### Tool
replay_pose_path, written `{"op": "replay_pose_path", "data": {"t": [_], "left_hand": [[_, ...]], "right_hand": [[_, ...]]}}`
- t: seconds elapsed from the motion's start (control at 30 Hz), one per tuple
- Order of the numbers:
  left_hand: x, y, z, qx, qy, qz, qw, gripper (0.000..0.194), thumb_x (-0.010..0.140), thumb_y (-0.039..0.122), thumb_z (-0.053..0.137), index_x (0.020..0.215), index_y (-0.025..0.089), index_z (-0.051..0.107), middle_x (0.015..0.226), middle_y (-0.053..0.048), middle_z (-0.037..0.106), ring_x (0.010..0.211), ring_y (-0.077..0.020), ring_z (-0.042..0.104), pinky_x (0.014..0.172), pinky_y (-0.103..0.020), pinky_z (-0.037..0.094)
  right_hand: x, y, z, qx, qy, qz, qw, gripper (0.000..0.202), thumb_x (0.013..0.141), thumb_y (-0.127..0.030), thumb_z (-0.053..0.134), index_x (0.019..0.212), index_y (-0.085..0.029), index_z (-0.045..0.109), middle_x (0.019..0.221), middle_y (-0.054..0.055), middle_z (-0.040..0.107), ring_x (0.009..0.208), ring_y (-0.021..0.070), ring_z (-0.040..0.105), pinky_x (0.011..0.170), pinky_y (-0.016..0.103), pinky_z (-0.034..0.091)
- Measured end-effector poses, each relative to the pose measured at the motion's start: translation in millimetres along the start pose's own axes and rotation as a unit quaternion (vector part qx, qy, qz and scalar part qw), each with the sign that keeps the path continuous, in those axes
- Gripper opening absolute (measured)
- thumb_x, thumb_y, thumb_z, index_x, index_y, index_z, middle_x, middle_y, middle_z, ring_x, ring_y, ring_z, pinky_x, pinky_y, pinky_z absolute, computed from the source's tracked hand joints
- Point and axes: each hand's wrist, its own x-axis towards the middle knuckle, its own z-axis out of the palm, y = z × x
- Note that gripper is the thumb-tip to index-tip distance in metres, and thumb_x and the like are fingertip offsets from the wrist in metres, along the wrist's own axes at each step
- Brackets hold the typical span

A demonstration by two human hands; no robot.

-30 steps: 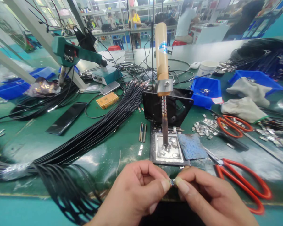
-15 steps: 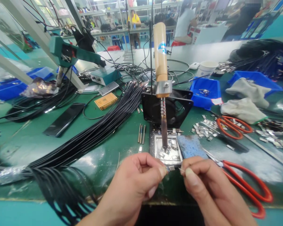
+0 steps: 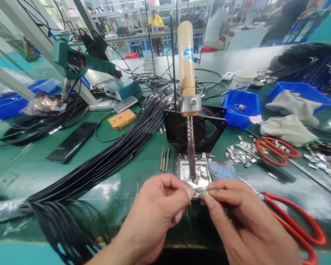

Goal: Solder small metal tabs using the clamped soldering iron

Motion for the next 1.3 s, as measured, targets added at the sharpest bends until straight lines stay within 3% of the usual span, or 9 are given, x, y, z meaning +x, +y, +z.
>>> {"op": "replay_pose_path", "data": {"t": [0.23, 0.33, 0.5, 0.7, 0.83, 1.07, 1.23, 1.3], "left_hand": [[5.5, 1.2, 0.4, -0.002, 0.002, -0.009, 1.0, 0.031, 0.072, 0.032, 0.08, 0.072, 0.013, 0.055, 0.05, 0.006, 0.04, 0.046, -0.0033, 0.028, 0.044, -0.019, 0.016], [6.3, 1.3, -0.5, -0.001, 0.001, -0.008, 1.0, 0.029, 0.072, 0.03, 0.078, 0.072, 0.013, 0.055, 0.05, 0.006, 0.04, 0.046, -0.0032, 0.029, 0.044, -0.019, 0.016], [7.7, 2.3, -1.5, -0.012, -0.004, -0.009, 1.0, 0.029, 0.071, 0.03, 0.079, 0.072, 0.013, 0.056, 0.052, 0.006, 0.041, 0.045, -0.0027, 0.028, 0.043, -0.018, 0.016], [7.5, 4.7, -1.1, -0.01, -0.006, -0.009, 1.0, 0.028, 0.072, 0.03, 0.079, 0.07, 0.013, 0.056, 0.05, 0.006, 0.039, 0.045, -0.003, 0.027, 0.042, -0.018, 0.016], [7.1, 4.3, -1.0, -0.012, -0.004, -0.005, 1.0, 0.028, 0.071, 0.029, 0.079, 0.069, 0.013, 0.056, 0.05, 0.006, 0.04, 0.045, -0.0033, 0.028, 0.042, -0.018, 0.016], [7.9, 4.0, -1.0, -0.015, -0.009, -0.007, 1.0, 0.028, 0.071, 0.029, 0.08, 0.069, 0.013, 0.056, 0.05, 0.006, 0.04, 0.045, -0.0031, 0.028, 0.043, -0.018, 0.016], [8.1, 3.5, -1.0, -0.007, -0.002, 0.001, 1.0, 0.03, 0.071, 0.03, 0.08, 0.068, 0.013, 0.056, 0.05, 0.005, 0.042, 0.045, -0.003, 0.029, 0.043, -0.018, 0.016], [7.9, 3.1, -1.6, -0.008, -0.002, 0.002, 1.0, 0.029, 0.071, 0.029, 0.08, 0.069, 0.012, 0.057, 0.05, 0.005, 0.041, 0.045, -0.0029, 0.029, 0.042, -0.018, 0.017]], "right_hand": [[2.7, 6.3, 1.6, -0.003, -0.033, -0.019, 0.999, 0.014, 0.092, -0.012, 0.065, 0.101, -0.022, 0.061, 0.112, 0.0, 0.066, 0.103, 0.0067, 0.066, 0.092, 0.013, 0.052], [0.9, 8.9, 0.8, -0.005, -0.055, -0.036, 0.998, 0.017, 0.091, -0.011, 0.067, 0.104, -0.021, 0.061, 0.112, 0.002, 0.066, 0.101, 0.0084, 0.068, 0.092, 0.014, 0.055], [-0.2, 10.5, -1.6, 0.02, -0.037, -0.007, 0.999, 0.019, 0.089, -0.01, 0.068, 0.102, -0.022, 0.063, 0.112, 0.003, 0.067, 0.1, 0.0126, 0.07, 0.085, 0.018, 0.06], [0.9, 11.0, -6.8, 0.001, -0.089, -0.047, 0.995, 0.019, 0.089, -0.014, 0.069, 0.106, -0.021, 0.063, 0.115, 0.004, 0.068, 0.102, 0.0116, 0.071, 0.09, 0.014, 0.058], [2.3, 10.0, -5.7, -0.003, -0.057, -0.032, 0.998, 0.018, 0.089, -0.014, 0.069, 0.104, -0.023, 0.064, 0.113, 0.001, 0.067, 0.102, 0.0094, 0.069, 0.091, 0.012, 0.057], [3.0, 19.7, -9.2, -0.062, -0.141, -0.088, 0.984, 0.02, 0.09, -0.014, 0.069, 0.109, -0.019, 0.071, 0.123, 0.007, 0.065, 0.109, 0.0109, 0.067, 0.099, 0.014, 0.054], [3.9, 12.9, -5.4, -0.036, -0.07, -0.062, 0.995, 0.02, 0.088, -0.012, 0.07, 0.105, -0.021, 0.065, 0.115, 0.004, 0.066, 0.104, 0.011, 0.068, 0.093, 0.016, 0.057], [4.8, 10.7, -4.1, -0.033, -0.068, -0.061, 0.995, 0.021, 0.088, -0.011, 0.07, 0.105, -0.021, 0.064, 0.114, 0.003, 0.067, 0.104, 0.0112, 0.068, 0.093, 0.016, 0.057]]}}
